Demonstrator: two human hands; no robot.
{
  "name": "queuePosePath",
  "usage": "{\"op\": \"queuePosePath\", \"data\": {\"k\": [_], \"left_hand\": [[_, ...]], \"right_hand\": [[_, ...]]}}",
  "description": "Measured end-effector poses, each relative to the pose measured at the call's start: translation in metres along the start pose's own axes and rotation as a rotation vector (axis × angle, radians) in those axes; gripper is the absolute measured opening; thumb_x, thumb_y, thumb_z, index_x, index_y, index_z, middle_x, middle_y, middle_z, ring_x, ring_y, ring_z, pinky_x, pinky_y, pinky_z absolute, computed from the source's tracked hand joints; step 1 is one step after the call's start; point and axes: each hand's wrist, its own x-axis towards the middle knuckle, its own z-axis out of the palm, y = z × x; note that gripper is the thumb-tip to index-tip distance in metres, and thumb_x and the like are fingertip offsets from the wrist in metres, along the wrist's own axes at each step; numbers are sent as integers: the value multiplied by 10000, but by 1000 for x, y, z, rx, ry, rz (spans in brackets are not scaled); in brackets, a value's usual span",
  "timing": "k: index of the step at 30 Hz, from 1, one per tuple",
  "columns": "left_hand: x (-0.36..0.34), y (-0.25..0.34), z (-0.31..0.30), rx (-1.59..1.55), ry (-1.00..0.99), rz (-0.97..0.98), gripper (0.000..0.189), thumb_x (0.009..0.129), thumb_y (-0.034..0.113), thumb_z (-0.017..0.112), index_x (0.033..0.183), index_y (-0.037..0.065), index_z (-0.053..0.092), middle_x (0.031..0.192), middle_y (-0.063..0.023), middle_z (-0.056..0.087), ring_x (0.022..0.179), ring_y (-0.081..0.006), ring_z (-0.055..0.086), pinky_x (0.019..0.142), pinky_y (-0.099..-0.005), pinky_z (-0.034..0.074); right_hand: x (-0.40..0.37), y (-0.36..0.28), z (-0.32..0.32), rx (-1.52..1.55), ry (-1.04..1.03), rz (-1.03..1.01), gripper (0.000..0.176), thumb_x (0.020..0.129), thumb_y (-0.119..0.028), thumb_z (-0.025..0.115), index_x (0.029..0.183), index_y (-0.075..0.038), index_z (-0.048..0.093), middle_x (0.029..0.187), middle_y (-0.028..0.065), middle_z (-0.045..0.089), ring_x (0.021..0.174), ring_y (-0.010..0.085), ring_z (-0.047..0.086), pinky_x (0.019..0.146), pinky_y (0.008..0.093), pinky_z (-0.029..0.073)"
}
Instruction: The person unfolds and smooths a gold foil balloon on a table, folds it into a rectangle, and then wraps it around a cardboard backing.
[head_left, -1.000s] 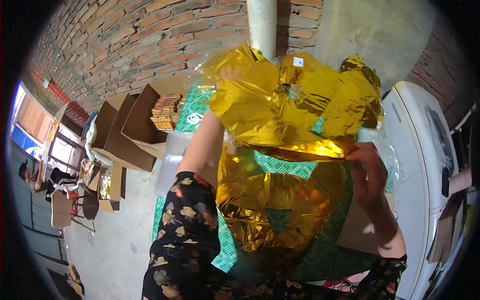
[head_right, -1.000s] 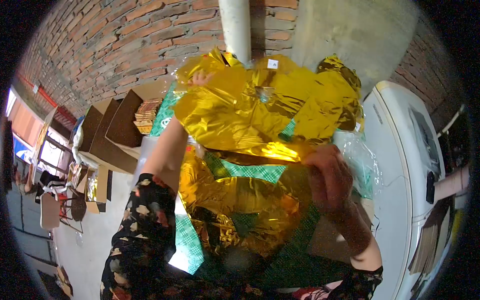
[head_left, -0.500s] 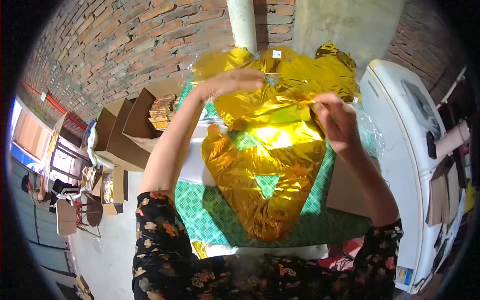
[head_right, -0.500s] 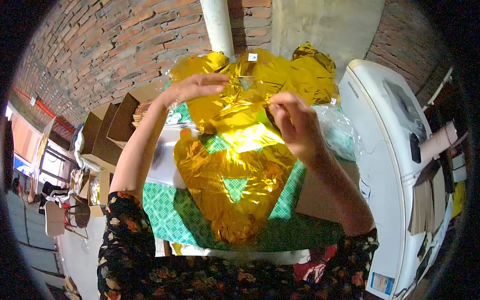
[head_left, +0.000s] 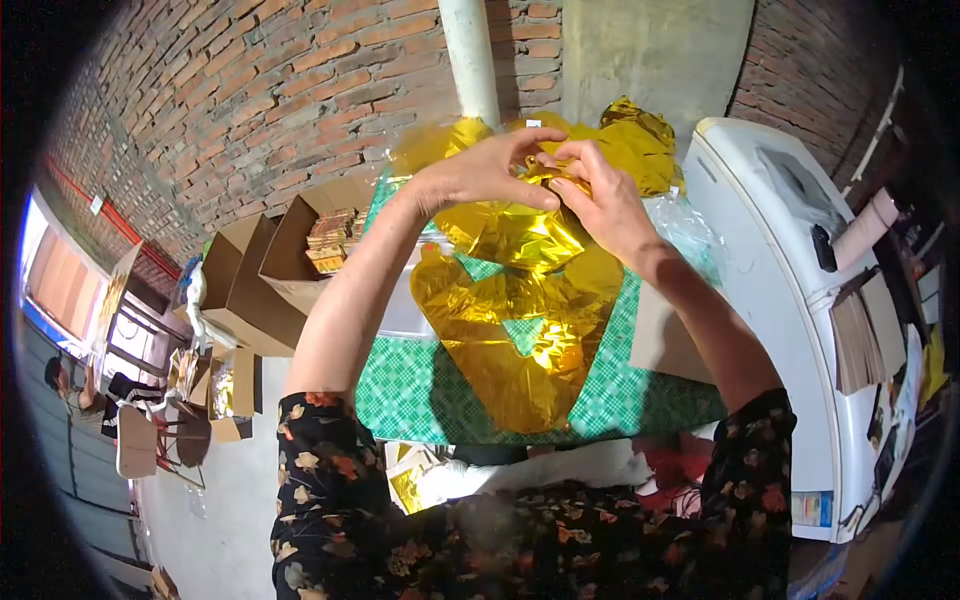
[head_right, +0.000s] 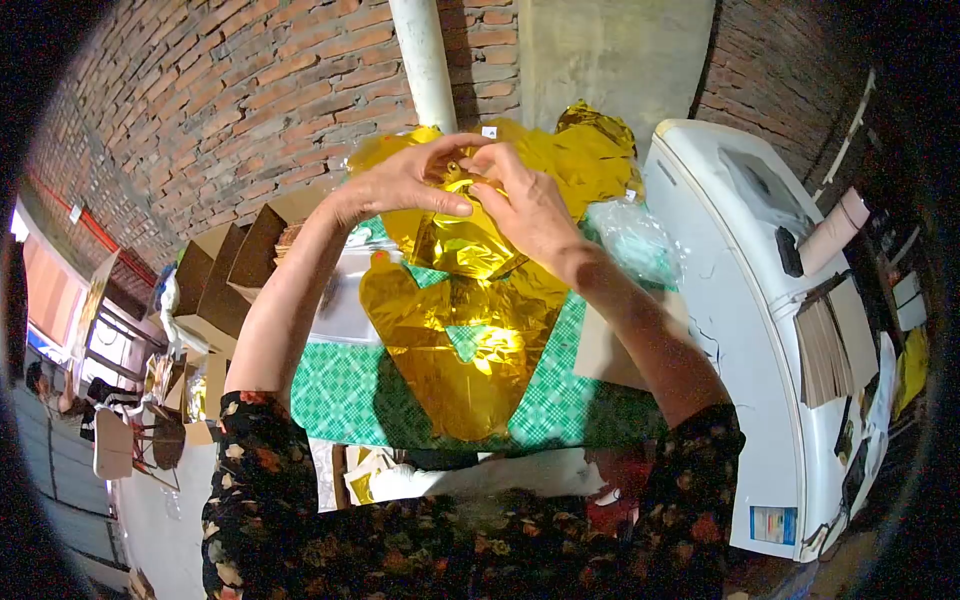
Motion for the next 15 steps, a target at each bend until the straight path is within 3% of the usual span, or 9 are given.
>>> {"op": "queuePosePath", "data": {"k": [1, 4, 7, 10, 11, 15], "left_hand": [[-3, 0, 2, 131, 56, 32, 891, 827, 332, 909, 1539, 53, 451, 1396, -116, 615, 1289, -229, 572, 1078, -370, 474], [-8, 10, 7, 449, 57, -38, 610, 883, 322, 864, 1354, 30, 610, 1166, -82, 718, 1085, -170, 638, 942, -341, 514], [-12, 4, 10, 405, 143, -25, 399, 902, 336, 813, 1135, 32, 703, 878, -119, 733, 814, -196, 663, 746, -368, 526], [-12, -4, 6, 391, 230, 36, 328, 941, 306, 778, 1078, 18, 701, 826, -80, 730, 766, -170, 652, 709, -360, 527], [-14, 3, 4, 302, 239, -78, 305, 950, 295, 776, 1020, 13, 682, 813, -42, 701, 769, -134, 619, 695, -338, 513], [-19, 3, -4, 335, 387, -123, 327, 929, 337, 820, 996, 36, 710, 851, 16, 663, 809, -92, 577, 708, -282, 482]], "right_hand": [[-2, -3, -1, -8, -20, 19, 331, 992, -144, 659, 1277, -67, 509, 1075, 202, 736, 996, 416, 721, 835, 480, 566], [-7, -13, -3, 2, -66, 52, 321, 1003, -159, 645, 1280, -68, 511, 1077, 207, 733, 984, 418, 723, 837, 474, 565], [-9, -12, -1, 12, -21, 15, 310, 1010, -183, 637, 1269, -58, 523, 1058, 203, 732, 983, 403, 724, 831, 459, 564], [-18, 2, 0, 33, 226, -69, 300, 1027, -224, 618, 1249, -39, 537, 1048, 201, 730, 977, 364, 728, 830, 432, 563], [-25, 8, 1, 111, 280, 82, 294, 1058, -290, 581, 1234, -55, 572, 1047, 163, 743, 962, 316, 730, 836, 424, 563], [-68, 76, 7, 484, 2, 655, 607, 1060, -540, 524, 1309, 14, 535, 1164, 198, 723, 1013, 319, 724, 883, 440, 580]]}}
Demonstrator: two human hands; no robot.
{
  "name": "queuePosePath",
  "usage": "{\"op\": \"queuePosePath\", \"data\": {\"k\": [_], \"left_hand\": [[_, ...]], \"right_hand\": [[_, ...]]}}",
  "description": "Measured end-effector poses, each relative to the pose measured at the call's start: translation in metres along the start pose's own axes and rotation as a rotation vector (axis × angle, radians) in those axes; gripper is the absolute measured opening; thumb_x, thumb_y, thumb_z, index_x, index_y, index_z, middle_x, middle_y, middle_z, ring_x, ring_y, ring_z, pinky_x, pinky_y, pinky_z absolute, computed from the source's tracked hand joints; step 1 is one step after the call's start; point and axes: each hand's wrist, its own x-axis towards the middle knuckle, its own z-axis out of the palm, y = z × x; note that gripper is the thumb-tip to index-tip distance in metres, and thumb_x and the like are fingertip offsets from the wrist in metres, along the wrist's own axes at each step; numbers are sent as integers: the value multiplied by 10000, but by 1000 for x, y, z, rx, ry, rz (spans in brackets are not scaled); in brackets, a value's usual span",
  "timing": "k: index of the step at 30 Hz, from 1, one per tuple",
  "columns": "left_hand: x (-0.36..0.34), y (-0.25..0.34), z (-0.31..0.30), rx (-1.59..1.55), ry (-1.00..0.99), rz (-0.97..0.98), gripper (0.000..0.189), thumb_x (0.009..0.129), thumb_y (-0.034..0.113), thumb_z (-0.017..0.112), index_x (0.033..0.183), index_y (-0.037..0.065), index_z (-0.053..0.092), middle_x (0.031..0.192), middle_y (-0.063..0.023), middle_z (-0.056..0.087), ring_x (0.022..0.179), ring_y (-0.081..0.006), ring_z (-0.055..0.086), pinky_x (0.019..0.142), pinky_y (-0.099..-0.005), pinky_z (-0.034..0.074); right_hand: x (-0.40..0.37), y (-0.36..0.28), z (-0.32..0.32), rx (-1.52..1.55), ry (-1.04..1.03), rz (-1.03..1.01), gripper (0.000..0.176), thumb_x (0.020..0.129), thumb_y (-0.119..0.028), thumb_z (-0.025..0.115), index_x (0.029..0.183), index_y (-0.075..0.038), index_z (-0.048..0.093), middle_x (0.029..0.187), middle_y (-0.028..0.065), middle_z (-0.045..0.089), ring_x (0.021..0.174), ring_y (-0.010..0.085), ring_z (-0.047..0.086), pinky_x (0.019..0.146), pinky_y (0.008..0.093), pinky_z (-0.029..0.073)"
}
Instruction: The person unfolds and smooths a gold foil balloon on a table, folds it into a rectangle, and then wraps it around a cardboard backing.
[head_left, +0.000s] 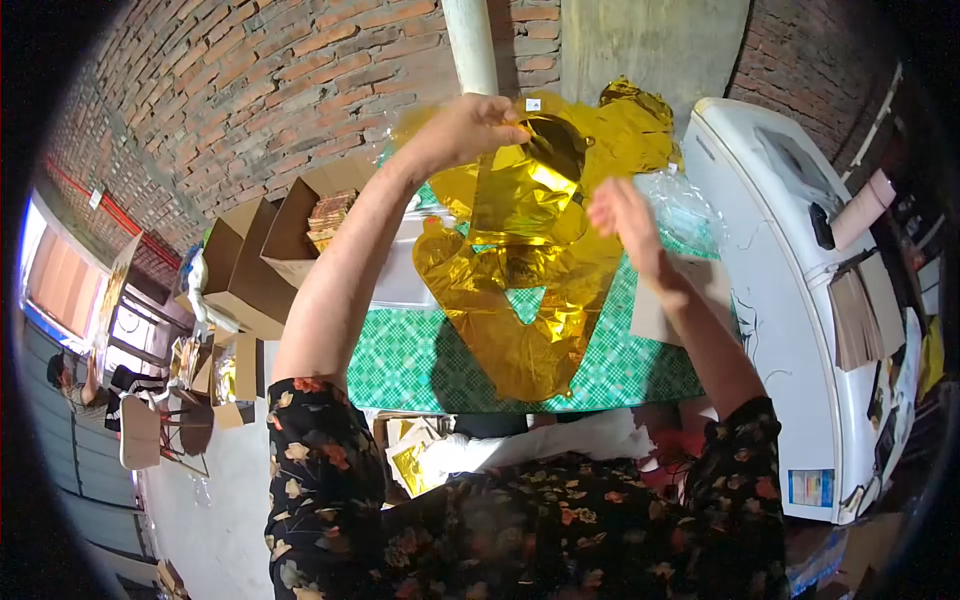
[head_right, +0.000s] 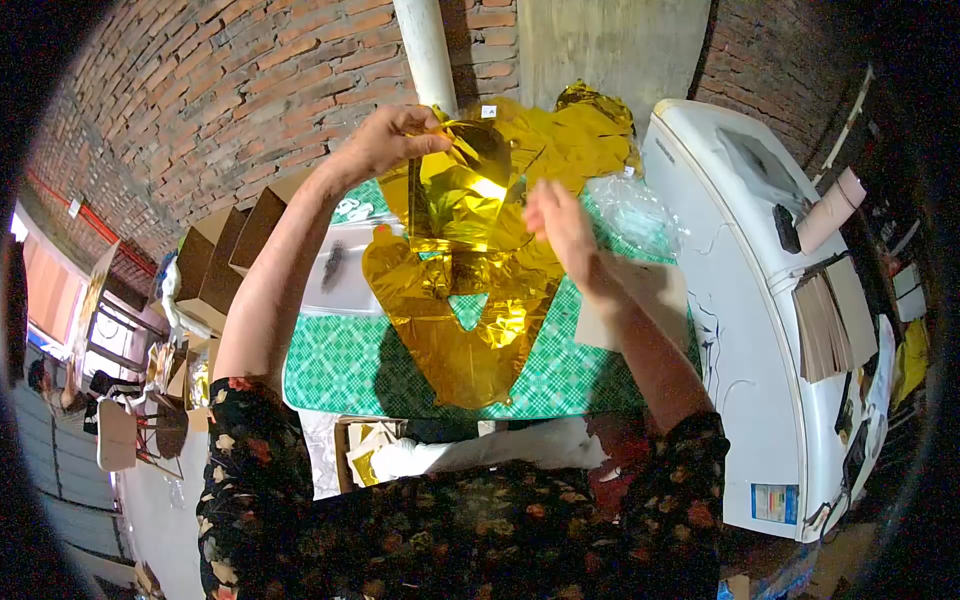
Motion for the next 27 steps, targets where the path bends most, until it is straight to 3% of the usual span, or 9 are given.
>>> {"op": "queuePosePath", "data": {"k": [5, 8, 11, 15, 16, 19, 20, 23, 27], "left_hand": [[-7, 3, -10, 21, 40, 46, 248, 959, 290, 788, 981, 52, 724, 859, 30, 667, 791, -76, 567, 700, -262, 472], [-15, 6, -13, 27, 53, 88, 226, 967, 275, 776, 978, 54, 733, 869, 37, 679, 795, -68, 572, 706, -262, 477], [-36, 25, -17, -21, 49, 76, 215, 960, 267, 779, 979, 56, 744, 891, 24, 704, 800, -73, 596, 717, -271, 494], [-76, 40, -19, 57, 29, 150, 219, 941, 262, 790, 998, 53, 755, 948, -23, 738, 824, -108, 636, 741, -295, 517], [-90, 45, -20, 151, 38, 152, 208, 919, 232, 803, 1012, 51, 759, 979, -55, 747, 896, -151, 685, 796, -321, 545], [-135, 45, -6, 32, 77, 324, 163, 898, 175, 804, 1001, 57, 760, 1026, -67, 757, 990, -194, 715, 871, -363, 572], [-151, 44, 2, 69, 114, 369, 127, 891, 153, 796, 976, 67, 758, 995, -76, 754, 965, -220, 725, 837, -368, 585], [-201, 27, 48, 114, 149, 347, 101, 875, 113, 781, 937, 49, 734, 948, -91, 739, 928, -250, 725, 790, -380, 604], [-253, -13, 143, 113, 62, 300, 111, 838, 62, 773, 886, 14, 685, 894, -95, 707, 867, -248, 702, 741, -375, 608]], "right_hand": [[-25, 74, 20, 381, -257, 497, 1014, 999, -734, 465, 1453, 167, 372, 1334, 329, 628, 1191, 427, 671, 1019, 492, 562], [-5, 87, 50, 745, -240, 668, 1104, 990, -737, 480, 1505, 202, 217, 1357, 410, 559, 1220, 483, 639, 1015, 568, 552], [30, 98, 69, 976, -111, 641, 1084, 995, -710, 503, 1496, 213, 236, 1382, 418, 537, 1227, 494, 631, 1039, 597, 533], [70, 105, 91, 1155, -80, 565, 599, 1066, -416, 523, 1405, 77, 495, 1356, 312, 612, 1204, 425, 655, 1036, 584, 547], [76, 101, 93, 920, -36, 465, 420, 1070, -285, 491, 1354, 17, 558, 1308, 240, 660, 1176, 347, 670, 1023, 522, 561], [99, 107, 61, 914, -373, 210, 392, 1066, -252, 490, 1351, 5, 573, 1252, 201, 686, 1140, 295, 676, 1017, 443, 549], [83, 76, 58, 897, -343, 323, 419, 1077, -262, 473, 1391, 7, 538, 1284, 181, 665, 1128, 247, 665, 1013, 389, 525], [81, 83, 52, 620, -43, 192, 574, 1054, -270, 589, 1471, 82, 410, 1505, 229, 482, 1393, 301, 471, 1117, 429, 442], [79, 112, 51, 633, 0, 433, 597, 1018, -224, 660, 1448, 110, 414, 1528, 267, 445, 1479, 344, 372, 1178, 469, 386]]}}
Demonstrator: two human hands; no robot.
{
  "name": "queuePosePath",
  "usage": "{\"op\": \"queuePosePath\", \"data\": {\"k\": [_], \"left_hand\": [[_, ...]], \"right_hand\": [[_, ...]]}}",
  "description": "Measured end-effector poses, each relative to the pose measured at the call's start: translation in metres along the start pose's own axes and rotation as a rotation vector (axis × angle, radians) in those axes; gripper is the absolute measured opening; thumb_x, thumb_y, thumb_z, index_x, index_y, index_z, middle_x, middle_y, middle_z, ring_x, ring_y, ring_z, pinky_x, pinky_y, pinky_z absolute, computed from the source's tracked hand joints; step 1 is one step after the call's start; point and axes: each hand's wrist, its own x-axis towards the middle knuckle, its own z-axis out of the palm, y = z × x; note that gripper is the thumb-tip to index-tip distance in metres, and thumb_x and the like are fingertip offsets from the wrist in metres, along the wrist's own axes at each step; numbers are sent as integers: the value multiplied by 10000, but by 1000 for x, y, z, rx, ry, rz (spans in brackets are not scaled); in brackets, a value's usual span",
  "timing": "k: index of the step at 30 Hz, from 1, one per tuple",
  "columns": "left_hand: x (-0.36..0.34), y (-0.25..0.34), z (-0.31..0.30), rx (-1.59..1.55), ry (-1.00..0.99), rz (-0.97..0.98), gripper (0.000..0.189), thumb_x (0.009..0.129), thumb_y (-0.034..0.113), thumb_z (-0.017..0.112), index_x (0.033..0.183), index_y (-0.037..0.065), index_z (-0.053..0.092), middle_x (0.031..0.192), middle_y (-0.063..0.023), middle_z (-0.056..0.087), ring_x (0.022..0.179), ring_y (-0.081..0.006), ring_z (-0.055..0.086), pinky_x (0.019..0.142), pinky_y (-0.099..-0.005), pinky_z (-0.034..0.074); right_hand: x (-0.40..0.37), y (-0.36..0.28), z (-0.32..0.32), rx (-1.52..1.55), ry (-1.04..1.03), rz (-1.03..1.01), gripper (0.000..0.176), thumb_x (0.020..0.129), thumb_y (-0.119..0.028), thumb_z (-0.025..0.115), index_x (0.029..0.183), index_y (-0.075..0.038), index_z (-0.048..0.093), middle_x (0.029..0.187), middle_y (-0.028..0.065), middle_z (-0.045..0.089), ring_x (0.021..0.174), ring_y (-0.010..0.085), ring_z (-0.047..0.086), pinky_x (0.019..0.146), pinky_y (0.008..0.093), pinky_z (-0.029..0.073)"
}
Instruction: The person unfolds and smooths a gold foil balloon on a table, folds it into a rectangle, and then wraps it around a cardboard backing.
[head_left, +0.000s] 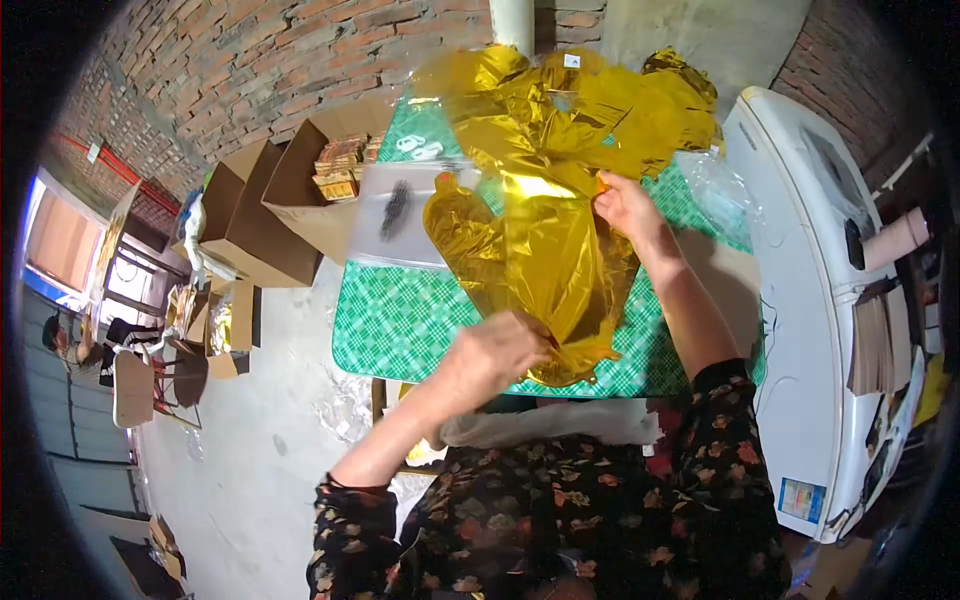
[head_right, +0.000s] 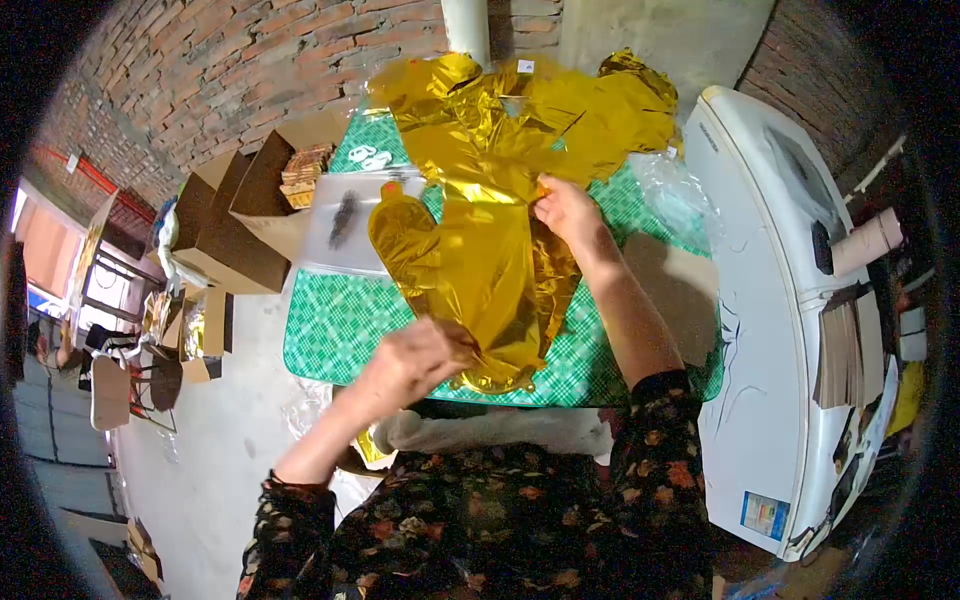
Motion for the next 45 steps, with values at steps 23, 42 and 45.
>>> {"op": "queuePosePath", "data": {"k": [23, 42, 45], "left_hand": [[-37, 28, 84, 52, 183, -158, 151, 792, 83, 824, 818, 58, 677, 898, -85, 671, 820, -238, 625, 735, -383, 450], [-48, 20, 87, 21, 136, -220, 334, 779, 16, 774, 1107, 18, 711, 1160, -110, 681, 1135, -298, 636, 929, -409, 493], [-49, 19, 83, 25, 153, -215, 357, 781, 10, 770, 1132, 22, 706, 1196, -119, 668, 1161, -311, 629, 953, -418, 490]], "right_hand": [[28, -24, -57, -615, 268, -430, 426, 953, -107, 693, 1333, 26, 553, 1204, 178, 669, 1038, 274, 692, 824, 390, 574], [-73, 84, 34, -1860, -304, -955, 620, 1065, -490, 499, 1590, -169, 416, 1669, 142, 321, 1549, 366, 244, 1236, 586, 178], [-72, 88, 31, -1926, -260, -973, 602, 1078, -462, 493, 1589, -155, 408, 1654, 157, 340, 1526, 384, 283, 1226, 563, 197]]}}
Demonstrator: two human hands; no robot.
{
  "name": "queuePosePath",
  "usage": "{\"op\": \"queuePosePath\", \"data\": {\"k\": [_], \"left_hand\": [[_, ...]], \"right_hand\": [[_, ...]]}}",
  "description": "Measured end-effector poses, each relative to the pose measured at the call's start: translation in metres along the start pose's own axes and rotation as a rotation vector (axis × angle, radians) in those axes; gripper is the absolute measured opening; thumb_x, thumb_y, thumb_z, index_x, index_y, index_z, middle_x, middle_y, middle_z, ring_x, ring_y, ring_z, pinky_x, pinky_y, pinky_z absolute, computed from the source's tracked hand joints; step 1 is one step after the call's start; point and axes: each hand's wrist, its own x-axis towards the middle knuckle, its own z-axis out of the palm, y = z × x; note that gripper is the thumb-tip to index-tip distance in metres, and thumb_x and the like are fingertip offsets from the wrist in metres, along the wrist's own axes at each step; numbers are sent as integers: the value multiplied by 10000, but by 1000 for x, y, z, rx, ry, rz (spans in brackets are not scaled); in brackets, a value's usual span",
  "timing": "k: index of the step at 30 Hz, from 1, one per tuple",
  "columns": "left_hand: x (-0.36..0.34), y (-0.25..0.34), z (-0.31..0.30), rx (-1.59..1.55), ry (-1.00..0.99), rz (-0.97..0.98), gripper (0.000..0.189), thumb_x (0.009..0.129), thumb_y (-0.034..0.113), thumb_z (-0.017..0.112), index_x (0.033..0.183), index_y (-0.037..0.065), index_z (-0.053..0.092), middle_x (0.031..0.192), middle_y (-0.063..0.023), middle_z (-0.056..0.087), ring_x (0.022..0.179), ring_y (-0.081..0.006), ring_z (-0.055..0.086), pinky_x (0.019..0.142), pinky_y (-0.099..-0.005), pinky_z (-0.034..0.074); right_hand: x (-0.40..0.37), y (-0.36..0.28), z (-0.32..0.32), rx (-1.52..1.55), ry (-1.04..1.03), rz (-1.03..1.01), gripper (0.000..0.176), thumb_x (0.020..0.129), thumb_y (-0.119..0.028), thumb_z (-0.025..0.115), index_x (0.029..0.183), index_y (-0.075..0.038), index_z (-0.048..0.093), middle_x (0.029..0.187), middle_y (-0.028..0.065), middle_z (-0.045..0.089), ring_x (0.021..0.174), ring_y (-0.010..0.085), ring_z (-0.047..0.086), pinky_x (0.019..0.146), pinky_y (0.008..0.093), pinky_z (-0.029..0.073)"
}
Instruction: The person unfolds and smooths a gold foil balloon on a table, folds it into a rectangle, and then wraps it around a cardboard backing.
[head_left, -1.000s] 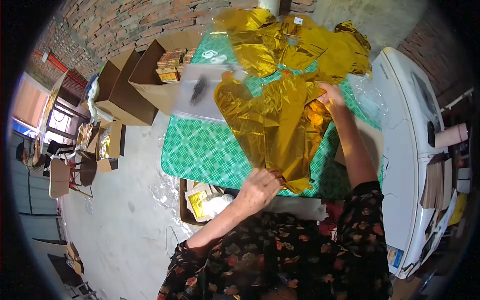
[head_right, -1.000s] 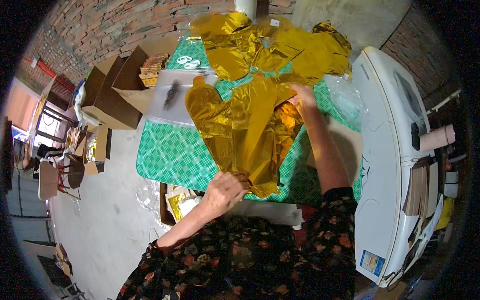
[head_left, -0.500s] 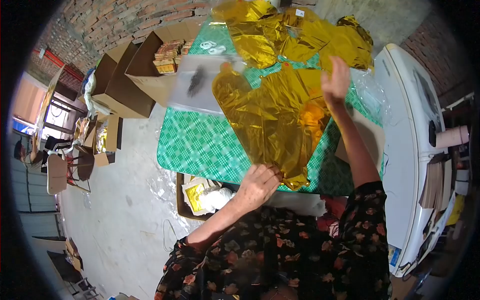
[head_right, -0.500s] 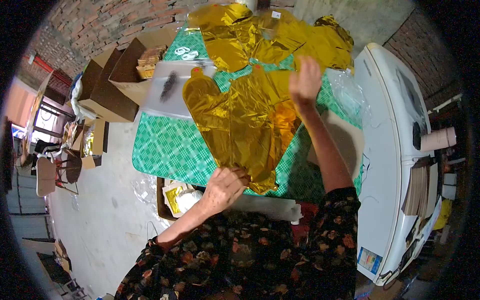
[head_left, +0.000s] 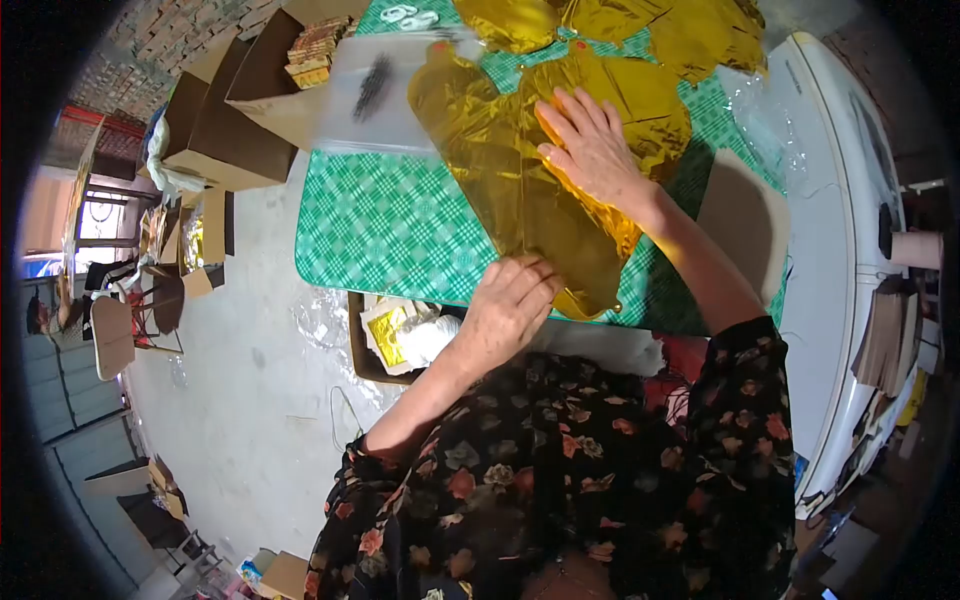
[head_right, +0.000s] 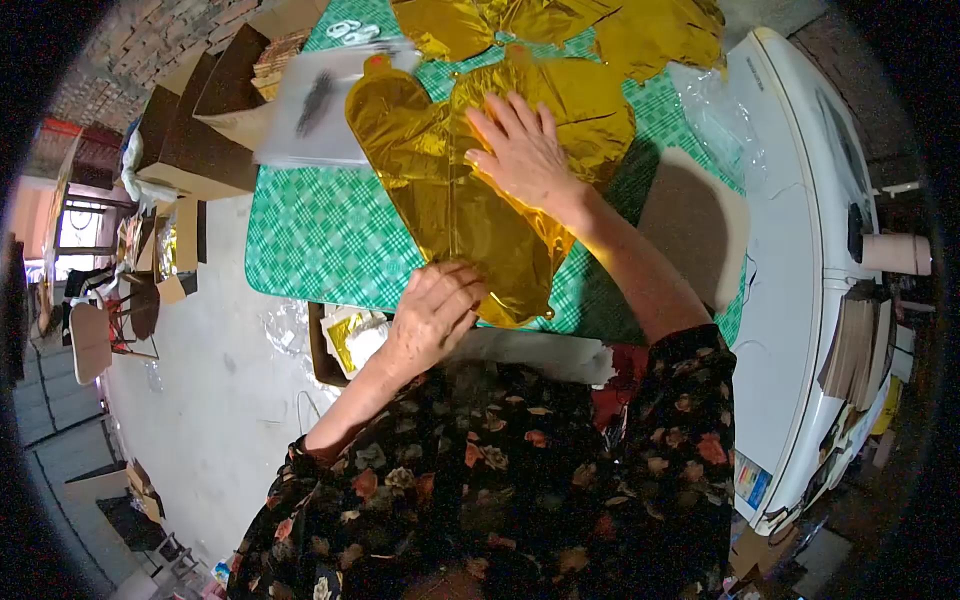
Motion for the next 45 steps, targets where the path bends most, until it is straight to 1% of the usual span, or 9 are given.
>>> {"op": "queuePosePath", "data": {"k": [3, 11, 15, 21, 27, 36, 39, 42, 45], "left_hand": [[0, 3, -12, -32, 28, 1, 370, 785, 8, 770, 1148, 26, 698, 1230, -128, 653, 1205, -333, 615, 972, -434, 484], [-39, -1, -34, -4, 54, -207, 441, 768, 42, 793, 1197, 46, 690, 1246, -134, 662, 1267, -361, 600, 1025, -455, 458], [-44, -3, -33, 43, 29, -188, 422, 783, 68, 800, 1191, 40, 694, 1236, -127, 677, 1270, -348, 601, 1016, -453, 454], [-42, -1, -26, 75, 42, -245, 534, 791, 266, 855, 1239, 53, 658, 1268, -123, 631, 1272, -353, 567, 1004, -473, 419], [-34, 7, -13, 196, 54, -296, 586, 795, 368, 847, 1257, 69, 646, 1255, -116, 570, 1242, -338, 520, 1011, -484, 372], [-34, 2, -13, 206, 45, -278, 550, 794, 356, 849, 1246, 96, 674, 1245, -99, 576, 1225, -323, 526, 994, -472, 374], [-35, 1, -13, 201, 48, -272, 526, 809, 361, 838, 1236, 99, 679, 1240, -93, 578, 1223, -322, 528, 990, -471, 374], [-35, 0, -12, 204, 58, -261, 492, 821, 340, 834, 1222, 98, 683, 1229, -89, 582, 1212, -320, 537, 981, -468, 378], [-36, -2, -10, 197, 73, -257, 452, 825, 308, 837, 1200, 104, 690, 1218, -87, 586, 1196, -314, 548, 968, -462, 382]], "right_hand": [[3, 4, 5, 5, -28, 7, 637, 1073, -526, 455, 1600, -172, 389, 1668, 135, 325, 1543, 357, 259, 1225, 621, 173], [3, 15, 26, -122, 121, -57, 588, 1060, -547, 480, 1539, -206, 503, 1582, 107, 465, 1483, 326, 369, 1184, 575, 238], [4, 17, 28, -105, 168, -68, 567, 1036, -520, 554, 1506, -203, 544, 1564, 99, 492, 1463, 312, 404, 1169, 544, 273], [4, 19, 27, -73, 269, -131, 553, 982, -471, 671, 1451, -187, 603, 1494, 105, 564, 1393, 324, 494, 1123, 529, 328], [5, 18, 25, -45, 269, -146, 551, 979, -463, 680, 1445, -177, 607, 1483, 108, 571, 1389, 327, 500, 1122, 539, 327], [2, 19, 24, -27, 209, -79, 547, 1031, -472, 605, 1494, -186, 557, 1543, 125, 514, 1462, 338, 426, 1167, 620, 262], [1, 15, 15, -64, 115, -44, 541, 1061, -389, 575, 1550, -176, 489, 1587, 136, 459, 1498, 328, 379, 1204, 558, 257], [2, 18, 17, -78, 77, -22, 542, 1072, -400, 555, 1563, -185, 473, 1604, 134, 437, 1517, 324, 350, 1225, 556, 223], [5, 23, 27, -2, 213, -79, 557, 1042, -480, 584, 1513, -188, 530, 1558, 132, 492, 1474, 348, 407, 1156, 658, 265]]}}
